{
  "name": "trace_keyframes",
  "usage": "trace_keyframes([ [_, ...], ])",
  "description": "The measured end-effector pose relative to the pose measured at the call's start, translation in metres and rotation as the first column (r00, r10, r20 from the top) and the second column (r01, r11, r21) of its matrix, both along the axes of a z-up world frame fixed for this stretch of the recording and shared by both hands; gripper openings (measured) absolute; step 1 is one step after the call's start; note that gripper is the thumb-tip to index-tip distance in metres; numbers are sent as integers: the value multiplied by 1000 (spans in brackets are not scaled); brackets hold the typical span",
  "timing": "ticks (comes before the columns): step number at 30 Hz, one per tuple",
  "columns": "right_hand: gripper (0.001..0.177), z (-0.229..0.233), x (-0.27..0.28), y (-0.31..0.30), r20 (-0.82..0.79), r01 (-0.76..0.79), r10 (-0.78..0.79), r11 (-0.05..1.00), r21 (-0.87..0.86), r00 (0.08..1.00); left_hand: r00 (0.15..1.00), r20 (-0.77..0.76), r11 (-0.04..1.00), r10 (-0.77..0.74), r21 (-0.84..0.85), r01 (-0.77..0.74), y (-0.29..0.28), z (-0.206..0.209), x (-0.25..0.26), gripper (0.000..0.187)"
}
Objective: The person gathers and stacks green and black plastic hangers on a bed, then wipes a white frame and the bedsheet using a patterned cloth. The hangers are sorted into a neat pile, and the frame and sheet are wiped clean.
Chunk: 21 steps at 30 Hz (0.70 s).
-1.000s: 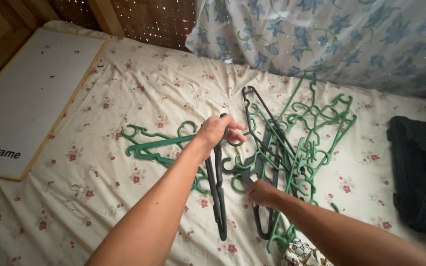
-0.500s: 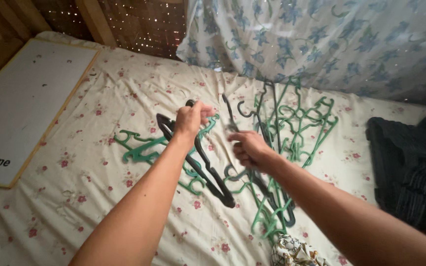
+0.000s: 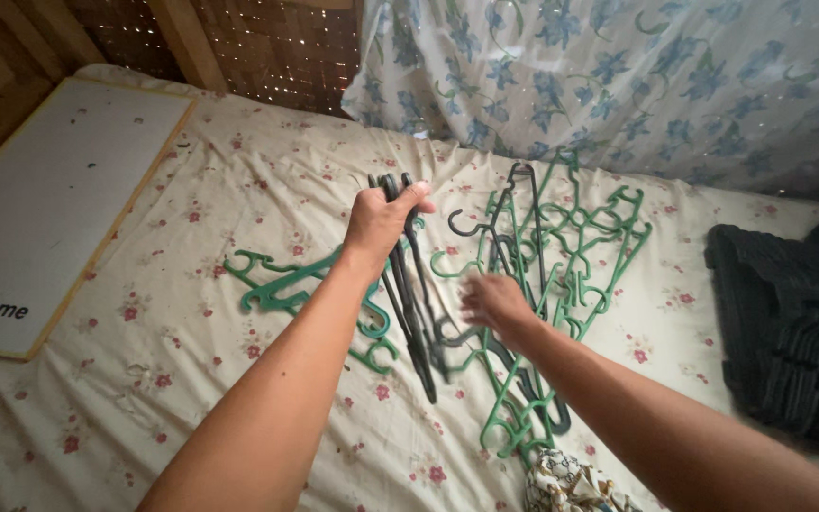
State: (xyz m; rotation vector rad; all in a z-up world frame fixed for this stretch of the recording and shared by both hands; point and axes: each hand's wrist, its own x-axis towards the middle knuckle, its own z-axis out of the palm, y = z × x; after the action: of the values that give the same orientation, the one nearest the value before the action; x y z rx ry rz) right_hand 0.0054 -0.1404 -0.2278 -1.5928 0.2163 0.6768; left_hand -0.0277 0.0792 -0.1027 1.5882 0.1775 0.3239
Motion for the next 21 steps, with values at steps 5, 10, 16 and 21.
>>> trace_keyframes([
  [5, 24, -100, 16, -49, 31, -292, 312, 916, -276, 949, 1000, -8, 1000, 7, -19, -7, 6, -6, 2, 31],
  [10, 49, -98, 12, -21, 85, -425, 766, 442, -790, 638, 1000, -2, 1000, 11, 26, -11, 9, -12, 8, 30],
  [16, 66, -133, 11, -12, 67, -544, 934, 262, -797, 351, 1000, -16, 992, -22, 127, 24, 12, -24, 16, 36],
  [21, 55, -119, -3, -16, -15, -528, 946, 167, -832, 324, 997, -50, 995, -53, 80, 57, 11, -36, 21, 39],
])
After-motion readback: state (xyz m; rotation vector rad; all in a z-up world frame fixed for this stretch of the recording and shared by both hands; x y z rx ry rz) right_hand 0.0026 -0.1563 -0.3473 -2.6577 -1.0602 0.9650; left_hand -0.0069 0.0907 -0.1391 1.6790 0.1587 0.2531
